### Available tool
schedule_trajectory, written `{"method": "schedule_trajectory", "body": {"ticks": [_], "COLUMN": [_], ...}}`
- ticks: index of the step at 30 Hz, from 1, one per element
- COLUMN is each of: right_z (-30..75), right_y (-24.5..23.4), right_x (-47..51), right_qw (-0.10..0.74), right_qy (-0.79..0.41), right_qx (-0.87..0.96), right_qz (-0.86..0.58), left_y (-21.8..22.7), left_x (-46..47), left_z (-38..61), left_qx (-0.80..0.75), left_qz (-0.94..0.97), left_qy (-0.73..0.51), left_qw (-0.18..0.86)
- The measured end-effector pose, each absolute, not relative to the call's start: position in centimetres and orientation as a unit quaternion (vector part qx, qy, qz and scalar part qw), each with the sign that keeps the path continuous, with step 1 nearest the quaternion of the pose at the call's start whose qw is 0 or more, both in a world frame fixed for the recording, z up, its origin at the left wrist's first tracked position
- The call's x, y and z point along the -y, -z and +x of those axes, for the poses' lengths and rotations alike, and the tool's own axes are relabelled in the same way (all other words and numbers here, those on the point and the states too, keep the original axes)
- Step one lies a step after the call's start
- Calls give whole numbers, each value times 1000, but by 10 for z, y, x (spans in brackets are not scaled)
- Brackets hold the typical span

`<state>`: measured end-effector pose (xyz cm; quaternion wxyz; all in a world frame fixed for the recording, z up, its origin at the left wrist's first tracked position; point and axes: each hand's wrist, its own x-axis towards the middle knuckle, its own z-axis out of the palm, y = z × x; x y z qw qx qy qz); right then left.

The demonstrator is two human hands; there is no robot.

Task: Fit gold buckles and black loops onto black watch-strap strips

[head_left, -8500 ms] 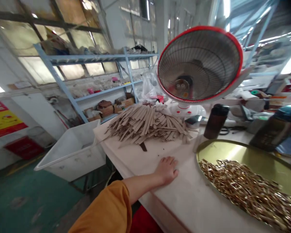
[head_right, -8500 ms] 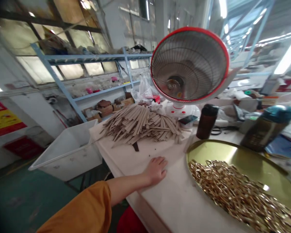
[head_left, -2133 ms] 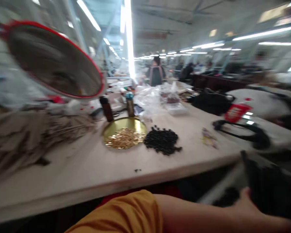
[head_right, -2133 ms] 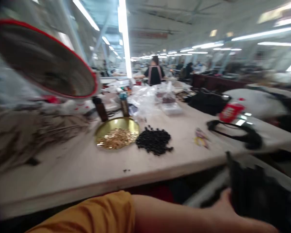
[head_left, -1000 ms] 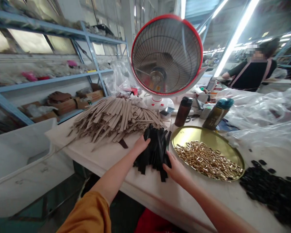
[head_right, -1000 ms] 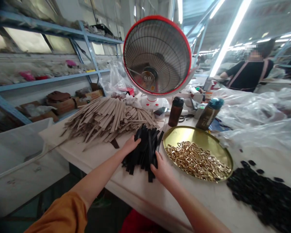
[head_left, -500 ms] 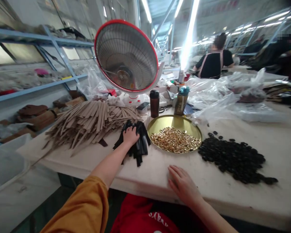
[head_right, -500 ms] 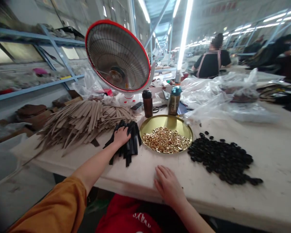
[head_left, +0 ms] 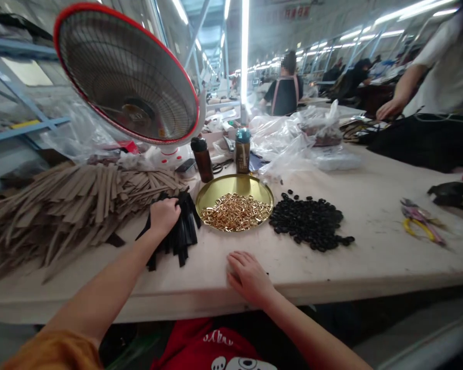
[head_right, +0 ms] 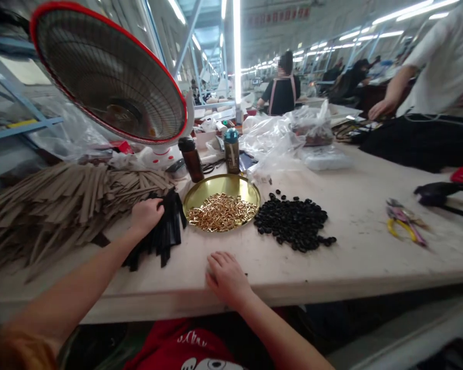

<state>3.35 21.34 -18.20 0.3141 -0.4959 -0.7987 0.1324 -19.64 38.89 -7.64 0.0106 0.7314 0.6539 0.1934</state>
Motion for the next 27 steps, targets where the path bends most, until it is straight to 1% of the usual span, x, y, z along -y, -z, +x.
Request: {"method": "schedule_trajectory", "body": {"ticks": [1,3,5,6,7,8,11,15,18,22,24,27], "right_z": [34,36,39,42,46,51,71,98,110,120,123,121], "right_y": [183,183,181,179,176,173,164,159,160,165,167,167], "right_x": [-214,-213,-211,-209,-207,-204,-192,-177,-173,-171,-170,-169], "right_qw": [330,384,457,490,518,539,562,540,535,527,521,484], "right_qy": [-144,-187,-259,-302,-342,-378,-438,-444,-446,-482,-501,-522], "right_qx": [792,758,682,631,575,521,413,376,351,319,316,353], "right_qz": [-493,-493,-509,-520,-532,-543,-567,-608,-626,-623,-615,-607], "left_y": [73,70,73,77,84,91,117,144,151,147,145,143], "left_x": [-383,-365,-339,-323,-308,-294,-260,-235,-225,-224,-229,-238], "left_z": [-189,-169,-143,-130,-117,-106,-82,-72,-73,-85,-91,-91], "left_qx": [-653,-640,-574,-543,-522,-512,-516,-513,-476,-399,-345,-257], "left_qz": [726,711,633,586,539,494,393,287,261,240,202,156], "left_qy": [-215,-267,-375,-400,-411,-419,-409,-353,-332,-296,-237,-95], "left_qw": [28,117,359,450,518,563,641,728,772,834,885,949]}}
